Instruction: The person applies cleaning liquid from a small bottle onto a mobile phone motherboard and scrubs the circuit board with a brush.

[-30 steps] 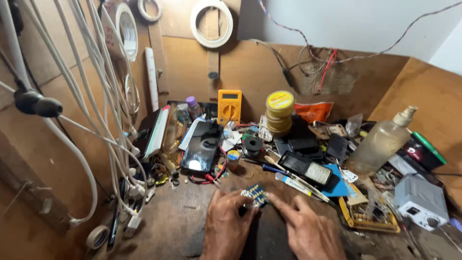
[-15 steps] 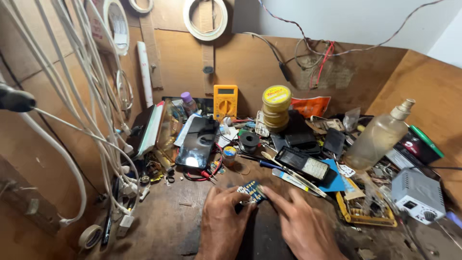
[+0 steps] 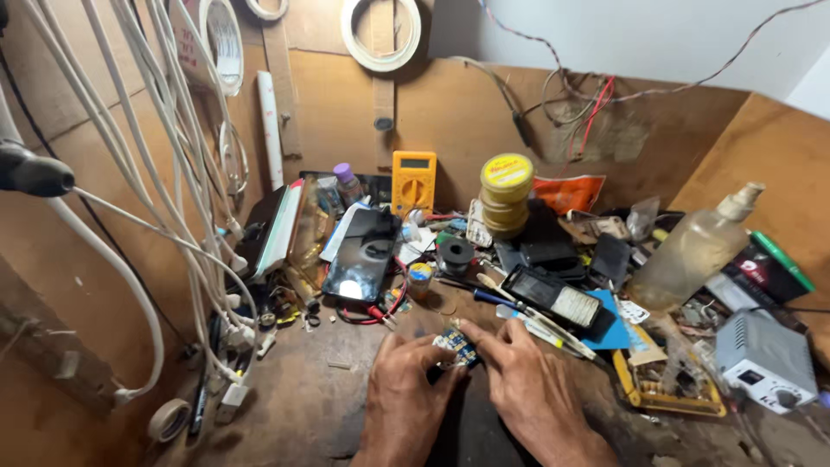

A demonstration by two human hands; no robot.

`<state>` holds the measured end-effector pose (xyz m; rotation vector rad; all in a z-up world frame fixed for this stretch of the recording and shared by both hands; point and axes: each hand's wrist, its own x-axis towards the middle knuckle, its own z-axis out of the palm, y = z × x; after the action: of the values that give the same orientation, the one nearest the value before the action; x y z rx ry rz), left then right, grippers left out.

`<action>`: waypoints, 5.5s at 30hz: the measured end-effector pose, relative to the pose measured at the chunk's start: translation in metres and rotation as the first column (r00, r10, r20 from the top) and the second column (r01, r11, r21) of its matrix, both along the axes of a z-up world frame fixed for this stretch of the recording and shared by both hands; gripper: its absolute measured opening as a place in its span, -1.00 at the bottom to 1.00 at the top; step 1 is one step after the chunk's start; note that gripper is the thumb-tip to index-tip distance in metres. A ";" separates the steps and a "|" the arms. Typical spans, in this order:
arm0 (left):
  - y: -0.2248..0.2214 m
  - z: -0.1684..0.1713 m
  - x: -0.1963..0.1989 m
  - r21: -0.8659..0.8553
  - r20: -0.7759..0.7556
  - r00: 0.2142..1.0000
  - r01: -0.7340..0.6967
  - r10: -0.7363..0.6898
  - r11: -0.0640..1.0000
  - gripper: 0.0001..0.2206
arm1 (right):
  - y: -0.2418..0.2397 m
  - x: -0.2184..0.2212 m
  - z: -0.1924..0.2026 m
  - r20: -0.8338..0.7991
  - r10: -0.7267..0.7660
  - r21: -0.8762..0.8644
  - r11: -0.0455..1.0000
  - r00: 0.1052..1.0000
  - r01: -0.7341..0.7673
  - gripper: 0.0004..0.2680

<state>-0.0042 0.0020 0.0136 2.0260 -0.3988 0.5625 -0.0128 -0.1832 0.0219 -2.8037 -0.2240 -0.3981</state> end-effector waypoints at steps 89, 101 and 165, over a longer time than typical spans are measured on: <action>-0.007 0.012 0.023 -0.017 -0.034 0.999 0.005 -0.006 1.000 -0.72 | 0.000 -0.018 0.035 0.036 -0.165 0.034 0.986 0.986 0.164 -0.65; -0.008 0.018 0.016 0.017 -0.278 0.960 -0.005 0.010 1.000 -0.69 | -0.025 -0.016 0.020 0.046 -0.178 0.156 0.973 0.983 0.169 -0.72; -0.005 0.015 0.016 0.007 -0.141 0.989 -0.034 0.035 0.999 -0.71 | 0.018 0.003 0.036 0.058 -0.092 0.130 0.988 0.994 0.084 -0.64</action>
<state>0.0118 -0.0032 0.0288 2.0660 -0.2806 0.4359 -0.0094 -0.1657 0.0575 -2.6841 -0.0851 -0.5049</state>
